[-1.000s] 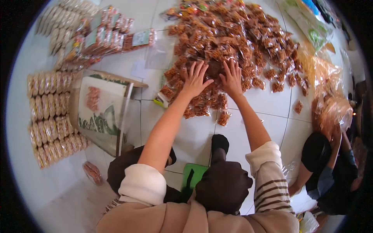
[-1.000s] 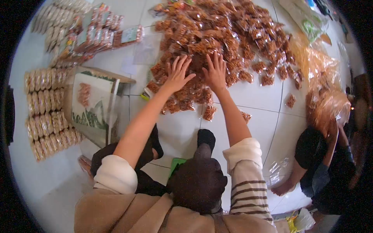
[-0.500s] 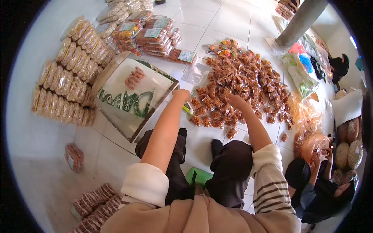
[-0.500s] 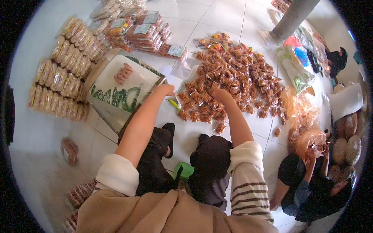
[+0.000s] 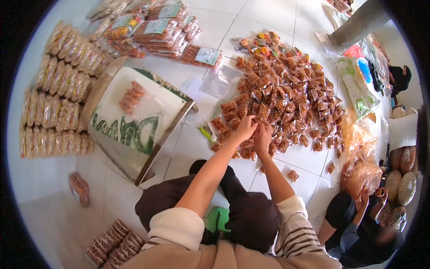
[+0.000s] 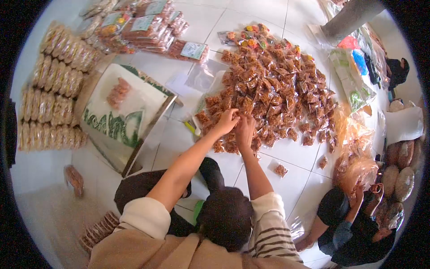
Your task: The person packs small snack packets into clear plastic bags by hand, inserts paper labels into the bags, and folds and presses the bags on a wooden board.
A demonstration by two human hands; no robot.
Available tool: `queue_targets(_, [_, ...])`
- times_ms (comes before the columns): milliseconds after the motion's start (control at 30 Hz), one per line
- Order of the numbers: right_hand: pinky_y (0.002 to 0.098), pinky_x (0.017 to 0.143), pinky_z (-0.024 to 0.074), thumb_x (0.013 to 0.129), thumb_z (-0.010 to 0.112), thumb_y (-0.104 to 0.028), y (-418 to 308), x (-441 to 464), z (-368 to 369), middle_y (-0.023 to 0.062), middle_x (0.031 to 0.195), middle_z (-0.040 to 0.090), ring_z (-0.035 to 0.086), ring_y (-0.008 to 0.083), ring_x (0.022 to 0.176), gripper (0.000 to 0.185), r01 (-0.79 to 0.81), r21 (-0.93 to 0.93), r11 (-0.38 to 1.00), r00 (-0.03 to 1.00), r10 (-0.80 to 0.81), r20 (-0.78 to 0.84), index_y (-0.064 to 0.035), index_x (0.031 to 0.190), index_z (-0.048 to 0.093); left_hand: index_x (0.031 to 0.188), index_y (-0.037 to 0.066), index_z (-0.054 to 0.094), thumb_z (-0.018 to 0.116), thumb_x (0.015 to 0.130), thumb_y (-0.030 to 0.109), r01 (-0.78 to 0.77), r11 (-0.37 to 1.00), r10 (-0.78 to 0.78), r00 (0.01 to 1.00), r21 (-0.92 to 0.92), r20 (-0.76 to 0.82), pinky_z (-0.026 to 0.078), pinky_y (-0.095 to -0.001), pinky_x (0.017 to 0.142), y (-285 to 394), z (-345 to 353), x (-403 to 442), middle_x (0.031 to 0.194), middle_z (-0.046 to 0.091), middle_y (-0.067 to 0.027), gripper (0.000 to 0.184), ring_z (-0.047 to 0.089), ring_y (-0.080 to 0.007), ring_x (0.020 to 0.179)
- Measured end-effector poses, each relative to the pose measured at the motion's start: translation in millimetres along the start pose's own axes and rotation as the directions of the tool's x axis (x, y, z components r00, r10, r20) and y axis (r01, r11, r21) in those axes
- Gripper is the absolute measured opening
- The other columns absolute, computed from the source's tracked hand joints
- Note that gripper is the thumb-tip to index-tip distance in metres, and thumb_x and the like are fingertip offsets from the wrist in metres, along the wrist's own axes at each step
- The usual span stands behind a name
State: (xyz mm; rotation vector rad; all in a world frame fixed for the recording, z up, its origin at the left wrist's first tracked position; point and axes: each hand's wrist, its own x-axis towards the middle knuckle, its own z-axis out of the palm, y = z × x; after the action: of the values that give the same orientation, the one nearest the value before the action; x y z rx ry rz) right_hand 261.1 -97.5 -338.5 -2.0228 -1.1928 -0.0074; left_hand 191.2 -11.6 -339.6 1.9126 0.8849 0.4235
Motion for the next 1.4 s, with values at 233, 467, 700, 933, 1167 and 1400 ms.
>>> queue_targets(233, [0.0457,0.095,0.0298,0.077,0.058,-0.014,11.6,28.7,21.6,0.0144,0.127,0.037,0.036,0.0338,0.114,0.06,-0.129,-0.265,0.956,0.983,0.158,0.091,-0.0126,0.132,0.034,0.132,0.004,0.029,0.051,0.078,0.005,0.079,0.995,-0.071,0.989,0.054,-0.127,0.04,-0.0458,0.085,-12.9,27.2,28.3,0.111,0.05,-0.0233,0.058,0.049,-0.0371,0.1])
queue_targets(467, [0.046,0.089,0.0297,0.079,0.057,-0.016,13.5,52.2,25.3,0.0083,0.105,0.056,0.044,0.0262,0.103,0.051,-0.204,-0.19,0.96,0.978,0.209,0.005,-0.0155,0.127,0.042,0.115,0.002,0.049,0.049,0.082,0.019,0.268,0.963,-0.268,0.942,-0.024,-0.204,0.039,-0.044,0.085,6.5,21.6,52.8,0.104,0.056,-0.0186,0.037,0.048,-0.0363,0.102])
queue_targets(700, [0.0347,0.078,0.0462,0.079,0.054,0.002,-25.1,82.4,7.4,0.0158,0.106,0.057,0.058,0.0269,0.094,0.042,-0.347,0.467,0.813,0.932,0.357,0.071,-0.0058,0.12,0.046,0.1,0.002,0.053,0.046,0.087,0.022,0.129,0.7,-0.421,0.869,-0.702,-0.26,0.043,-0.0329,0.078,53.4,2.8,56.6,0.092,0.058,-0.0104,0.025,0.054,-0.0203,0.086])
queue_targets(933, [0.0322,0.082,0.0435,0.085,0.053,-0.006,-127.1,91.6,-65.7,0.0179,0.105,0.056,0.057,0.0248,0.093,0.035,-0.309,0.606,0.733,0.948,0.291,0.131,-0.0042,0.118,0.042,0.103,0.0,0.044,0.055,0.086,0.023,-0.15,0.47,-0.45,0.807,-0.87,-0.383,0.046,-0.0286,0.066,78.1,-47.6,48.8,0.086,0.054,-0.0105,0.031,0.055,-0.019,0.075])
queue_targets(1167, [0.0317,0.081,0.0432,0.087,0.053,-0.011,-210.0,104.1,-111.4,0.0169,0.103,0.058,0.056,0.0224,0.092,0.034,-0.012,0.741,0.671,0.997,-0.045,0.056,-0.0028,0.117,0.041,0.11,0.003,0.047,0.05,0.088,0.024,-0.209,0.09,-0.149,0.964,-0.974,-0.221,0.049,-0.0278,0.066,144.1,-160.5,8.1,0.091,0.059,-0.01,0.031,0.058,-0.0172,0.074])
queue_targets(1400, [0.0277,0.069,0.0481,0.088,0.052,-0.008,-272.6,89.8,-153.9,0.0105,0.093,0.06,0.057,0.0123,0.084,0.037,-0.001,0.907,0.421,0.999,-0.042,0.021,0.001,0.122,0.042,0.1,0.003,0.057,0.057,0.086,0.018,-0.278,0.279,-0.161,0.93,-0.919,-0.331,0.052,-0.0265,0.07,182.6,-232.9,-72.4,0.09,0.061,-0.0042,0.02,0.06,-0.0132,0.078])
